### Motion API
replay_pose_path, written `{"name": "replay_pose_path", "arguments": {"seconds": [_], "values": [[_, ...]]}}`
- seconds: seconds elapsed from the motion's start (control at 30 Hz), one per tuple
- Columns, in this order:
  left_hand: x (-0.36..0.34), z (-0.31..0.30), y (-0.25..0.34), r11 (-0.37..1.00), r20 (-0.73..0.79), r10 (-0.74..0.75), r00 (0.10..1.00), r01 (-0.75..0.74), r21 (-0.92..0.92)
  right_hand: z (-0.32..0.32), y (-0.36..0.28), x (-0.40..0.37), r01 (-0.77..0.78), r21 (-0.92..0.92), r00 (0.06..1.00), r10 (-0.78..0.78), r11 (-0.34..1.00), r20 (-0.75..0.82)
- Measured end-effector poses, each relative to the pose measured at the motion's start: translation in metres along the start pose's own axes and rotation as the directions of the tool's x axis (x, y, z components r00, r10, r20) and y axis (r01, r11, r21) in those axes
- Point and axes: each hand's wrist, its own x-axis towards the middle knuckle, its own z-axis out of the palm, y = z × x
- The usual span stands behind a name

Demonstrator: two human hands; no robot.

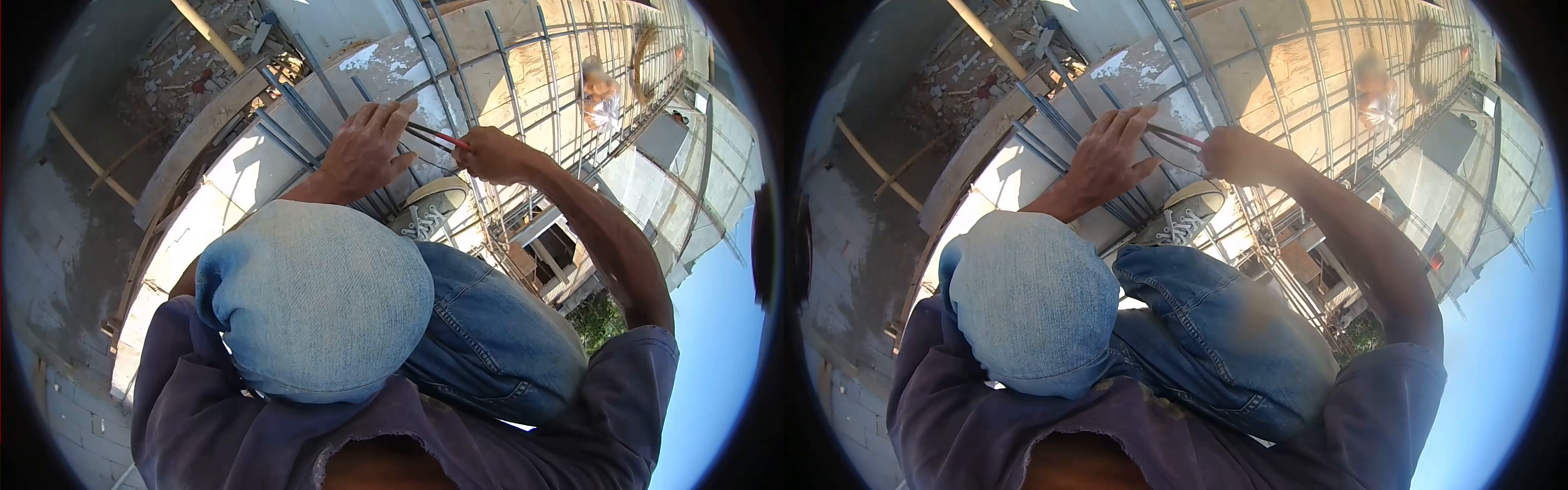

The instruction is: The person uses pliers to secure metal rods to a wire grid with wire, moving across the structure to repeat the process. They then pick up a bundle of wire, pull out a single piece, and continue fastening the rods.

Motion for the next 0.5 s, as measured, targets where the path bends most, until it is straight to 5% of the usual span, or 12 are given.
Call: {"name": "replay_pose_path", "arguments": {"seconds": [0.07,0.1,0.13,0.2,0.23,0.3,0.33,0.4,0.43,0.5], "values": [[0.014,0.013,0.021,0.984,-0.014,0.167,0.986,-0.167,-0.059,-0.008,0.040,0.016,0.154,0.308,0.953,-0.223,0.939,0.204],[0.023,0.029,0.027,0.984,-0.014,0.170,0.985,-0.170,-0.051,-0.019,0.037,0.016,-0.028,0.660,0.957,-0.170,0.751,0.234],[0.030,0.052,0.029,0.983,-0.039,0.138,0.990,-0.142,-0.119,-0.020,0.049,0.020,-0.043,0.641,0.936,-0.192,0.766,0.294],[0.042,0.066,0.020,0.976,-0.070,0.110,0.991,-0.121,-0.183,-0.029,0.024,0.008,-0.351,0.718,0.912,0.047,0.601,0.407],[0.046,0.066,0.015,0.970,0.002,0.146,0.989,-0.143,-0.197,-0.037,0.012,0.005,-0.350,0.718,0.914,0.050,0.601,0.404],[0.047,0.068,0.012,0.966,0.078,0.165,0.983,-0.144,-0.216,-0.049,-0.010,-0.002,-0.341,0.296,0.914,0.240,0.892,0.328],[0.051,0.069,0.013,0.961,0.073,0.135,0.988,-0.112,-0.254,-0.052,-0.021,-0.009,-0.171,-0.001,0.964,0.167,0.985,0.209],[0.061,0.069,0.005,0.956,0.067,0.111,0.992,-0.088,-0.280,-0.020,-0.040,-0.027,-0.232,-0.573,0.927,0.001,0.786,-0.374],[0.064,0.072,0.002,0.959,0.114,0.099,0.989,-0.064,-0.276,-0.005,-0.040,-0.027,-0.337,-0.687,0.887,-0.028,0.644,-0.461],[0.067,0.073,0.000,0.949,0.178,0.112,0.978,-0.051,-0.313,0.004,-0.032,-0.023,-0.310,-0.626,0.862,-0.067,0.715,-0.503]]}}
